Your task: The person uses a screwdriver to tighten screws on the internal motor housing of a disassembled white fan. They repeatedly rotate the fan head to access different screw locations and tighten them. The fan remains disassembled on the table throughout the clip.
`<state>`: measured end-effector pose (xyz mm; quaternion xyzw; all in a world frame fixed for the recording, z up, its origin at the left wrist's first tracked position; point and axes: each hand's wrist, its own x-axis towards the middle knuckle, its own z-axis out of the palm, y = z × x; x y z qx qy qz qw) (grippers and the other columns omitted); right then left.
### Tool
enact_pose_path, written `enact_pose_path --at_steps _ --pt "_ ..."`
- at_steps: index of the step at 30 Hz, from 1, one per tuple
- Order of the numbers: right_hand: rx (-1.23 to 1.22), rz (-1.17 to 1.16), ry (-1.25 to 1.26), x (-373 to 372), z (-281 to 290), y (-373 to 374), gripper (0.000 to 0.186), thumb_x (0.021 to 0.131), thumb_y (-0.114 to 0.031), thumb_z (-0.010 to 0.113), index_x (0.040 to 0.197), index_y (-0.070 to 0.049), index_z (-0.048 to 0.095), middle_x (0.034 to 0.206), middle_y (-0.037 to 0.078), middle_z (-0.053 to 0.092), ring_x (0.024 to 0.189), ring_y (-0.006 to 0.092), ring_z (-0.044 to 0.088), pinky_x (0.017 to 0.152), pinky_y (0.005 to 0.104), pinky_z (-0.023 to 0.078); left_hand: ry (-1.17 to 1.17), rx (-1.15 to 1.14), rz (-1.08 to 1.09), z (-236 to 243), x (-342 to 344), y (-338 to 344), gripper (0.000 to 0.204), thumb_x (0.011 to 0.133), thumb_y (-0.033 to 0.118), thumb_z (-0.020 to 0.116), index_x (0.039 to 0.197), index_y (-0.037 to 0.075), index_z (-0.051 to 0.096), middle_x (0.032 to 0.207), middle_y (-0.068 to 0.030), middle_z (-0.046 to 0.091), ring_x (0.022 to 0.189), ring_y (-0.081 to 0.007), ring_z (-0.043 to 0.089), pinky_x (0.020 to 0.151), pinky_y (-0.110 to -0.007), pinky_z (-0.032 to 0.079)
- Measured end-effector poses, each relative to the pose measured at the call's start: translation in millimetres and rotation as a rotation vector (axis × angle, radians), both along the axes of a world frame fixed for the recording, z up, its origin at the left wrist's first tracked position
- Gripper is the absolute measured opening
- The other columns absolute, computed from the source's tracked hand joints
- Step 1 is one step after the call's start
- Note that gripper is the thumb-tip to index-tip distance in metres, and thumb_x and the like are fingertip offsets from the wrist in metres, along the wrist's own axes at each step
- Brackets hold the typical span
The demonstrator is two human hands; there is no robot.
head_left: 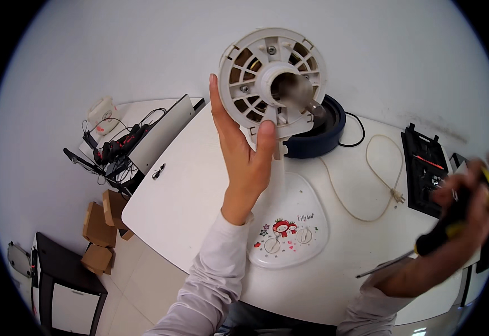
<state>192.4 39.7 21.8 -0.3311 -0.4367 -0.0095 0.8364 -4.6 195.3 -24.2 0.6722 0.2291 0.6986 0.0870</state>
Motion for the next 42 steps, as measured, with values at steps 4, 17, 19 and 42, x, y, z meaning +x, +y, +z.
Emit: enact_pose_path --at_steps 4,17,19,42 --pt "-0.372 0.395 -0.201 -17 -6 40 0.025 0.091 -0.019 0.052 0.107 -0.001 0.055 0.076 0.000 0.049 0.048 0.0028 0.038 0.042 0.0174 0.031 -0.198 -0.050 -0.063 -21 14 11 0.082 0.088 0.059 0.037 0.140 0.001 0.011 0.138 -0.0155 0.028 0.125 -0.0248 0.032 0.103 -0.037 0.025" --pt "-0.321 0.209 -0.685 -53 -30 105 0.028 0.080 -0.019 0.065 0.095 -0.001 0.049 0.079 0.013 0.056 0.066 0.0304 0.056 0.058 0.0333 0.044 -0.030 -0.151 -0.187 -37 23 4 0.071 0.090 0.062 0.024 0.127 0.002 0.032 0.123 -0.0095 0.045 0.110 -0.0184 0.045 0.095 -0.032 0.035" --pt "-0.338 0.185 -0.694 -52 -29 104 0.027 0.079 -0.016 0.066 0.096 -0.001 0.051 0.080 0.014 0.056 0.068 0.0304 0.056 0.060 0.0326 0.044 0.032 -0.135 -0.153 -36 24 4 0.069 0.090 0.062 0.025 0.124 0.002 0.032 0.119 -0.0089 0.045 0.107 -0.0178 0.046 0.093 -0.032 0.035" --pt "-0.370 0.026 -0.629 -65 -32 101 0.027 0.079 -0.021 0.067 0.090 -0.003 0.051 0.072 0.010 0.054 0.058 0.0270 0.050 0.055 0.0291 0.043 0.097 -0.072 -0.002 -30 32 2 0.065 0.091 0.058 0.024 0.106 -0.002 0.044 0.098 -0.0097 0.052 0.097 -0.0206 0.045 0.092 -0.033 0.030"
